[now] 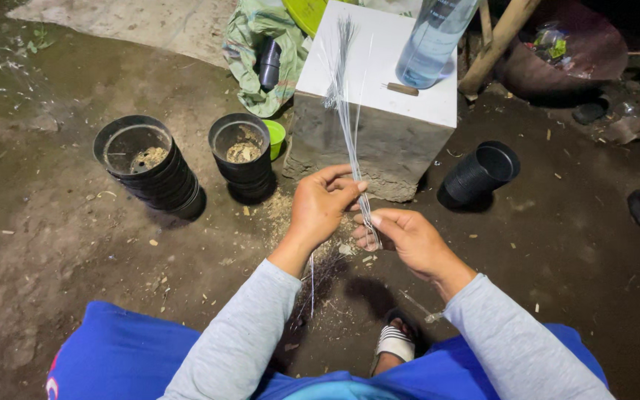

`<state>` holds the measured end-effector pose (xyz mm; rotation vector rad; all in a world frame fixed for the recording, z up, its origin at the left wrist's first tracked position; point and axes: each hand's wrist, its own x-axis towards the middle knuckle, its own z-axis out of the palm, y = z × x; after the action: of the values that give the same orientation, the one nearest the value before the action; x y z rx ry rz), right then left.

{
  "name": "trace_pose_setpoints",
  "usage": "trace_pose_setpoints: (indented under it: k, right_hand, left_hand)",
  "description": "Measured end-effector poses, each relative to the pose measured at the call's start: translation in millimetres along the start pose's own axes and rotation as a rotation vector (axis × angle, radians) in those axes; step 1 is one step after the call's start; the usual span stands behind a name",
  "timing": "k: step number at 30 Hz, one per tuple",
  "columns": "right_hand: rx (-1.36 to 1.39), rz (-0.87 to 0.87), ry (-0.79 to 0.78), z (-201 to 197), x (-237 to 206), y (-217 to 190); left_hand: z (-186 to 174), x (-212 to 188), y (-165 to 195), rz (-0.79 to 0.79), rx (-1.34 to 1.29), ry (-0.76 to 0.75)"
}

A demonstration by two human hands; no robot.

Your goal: The person sits on the floor and assembles plant pots by threading metal wires through holes in the bottom of black plastic pots. They bend the wires to secure them and place the finished pots into a stack.

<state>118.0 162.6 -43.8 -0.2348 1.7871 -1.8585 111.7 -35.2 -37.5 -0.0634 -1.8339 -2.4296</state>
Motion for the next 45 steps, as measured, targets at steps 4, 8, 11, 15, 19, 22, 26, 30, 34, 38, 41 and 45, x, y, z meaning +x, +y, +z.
trace_pose_setpoints:
  k: [4, 8, 11, 15, 19, 22, 26, 30, 34, 38, 41, 45]
  right_hand:
    - [-0.025, 0.015, 0.037, 8, -3, -1]
    - [-0.117, -0.01, 0.063, 11, -3, 3]
    - [-0.054, 0.032, 0.1, 10, -1, 7]
    - [-0.13, -0.004, 0.1, 7, 0, 8]
    - [-0.012, 0.077, 0.056, 3, 1, 3]
    - [-0.045, 0.086, 0.045, 4, 2, 1]
    - [-0.182, 0.032, 0.067, 6, 5, 5]
    - [-0.406, -0.097, 0.079, 3, 7, 10]
    - [-0.312, -0.156, 0.124, 3, 7, 14]
    - [-0.277, -0.141, 0.157, 9, 7, 15]
    - [-0.222, -0.154, 0.133, 17, 4, 17]
    - [-0.293, -0.167, 0.044, 23, -4, 16]
  left_hand:
    - [-1, -8, 3, 0.057, 0.141, 0.042]
    - [-1, -12, 1, 0.012, 0.064, 0.014]
    - [-3, -14, -4, 0.009, 0.054, -0.006]
    - [-8, -14, -7, -0.033, -0.022, -0.051]
    - [-13, -14, -7, -0.053, -0.066, -0.074]
    - [-16, -15, -5, -0.051, -0.044, -0.061]
    - [-18, -19, -7, -0.041, -0.012, -0.078]
    - [-22, -17, -11, -0.052, 0.134, -0.092]
    - [-27, -17, -21, -0.1, 0.215, -0.063]
    - [-22, -11, -41, -0.033, 0.005, 0.016]
    - [-8, -14, -57, -0.082, -0.094, 0.147]
    - [-7, -14, -50, -0.003, -0.118, 0.23]
